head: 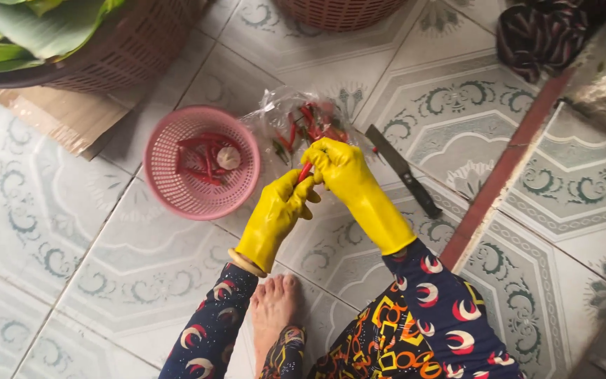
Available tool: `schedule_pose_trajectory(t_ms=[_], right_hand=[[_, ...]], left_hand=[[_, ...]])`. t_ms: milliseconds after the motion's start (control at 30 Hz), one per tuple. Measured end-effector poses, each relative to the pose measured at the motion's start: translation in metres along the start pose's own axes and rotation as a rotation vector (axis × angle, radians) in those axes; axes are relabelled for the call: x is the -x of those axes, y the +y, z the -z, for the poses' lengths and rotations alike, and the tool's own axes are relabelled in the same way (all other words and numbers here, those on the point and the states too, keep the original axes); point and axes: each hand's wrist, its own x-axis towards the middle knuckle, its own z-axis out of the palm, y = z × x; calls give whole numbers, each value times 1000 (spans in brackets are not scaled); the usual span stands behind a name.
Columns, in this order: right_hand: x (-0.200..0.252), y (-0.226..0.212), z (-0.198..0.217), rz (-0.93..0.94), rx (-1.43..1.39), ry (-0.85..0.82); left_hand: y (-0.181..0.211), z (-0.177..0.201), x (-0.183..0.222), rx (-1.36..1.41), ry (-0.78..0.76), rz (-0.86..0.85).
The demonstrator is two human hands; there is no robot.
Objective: Removing stems from red chili peppers using a knife and sorting them into a basket.
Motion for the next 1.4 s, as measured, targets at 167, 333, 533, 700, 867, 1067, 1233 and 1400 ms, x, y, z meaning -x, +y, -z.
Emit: schedule_pose_trajectory(t_ms=[167,333,533,700,867,1067,1233,1400], right_hand=[[-1,-12,-12,-262,-365,-62],[-40,-7,9,-94,-161,12],[-104,49,-48,-139,1233,-182],[-103,51,-27,-28,1312,-198],[-51,16,15,304,1482,-56],[2,-6,27,129,960,10],[12,-53,1,-52,344,-224],[16,-44,-13,45,651,-301]], left_hand=[[8,46,18,20,-203,-47],[50,102,45,-640,204,15],[10,139,39,-891,522,-69],[36,161,60,-727,687,-176],[17,166,44,-847,593,-238],[8,160,5,-1318,588,-105],[45,77,25,-199,186,-148],[41,46,4,-19,98,119]])
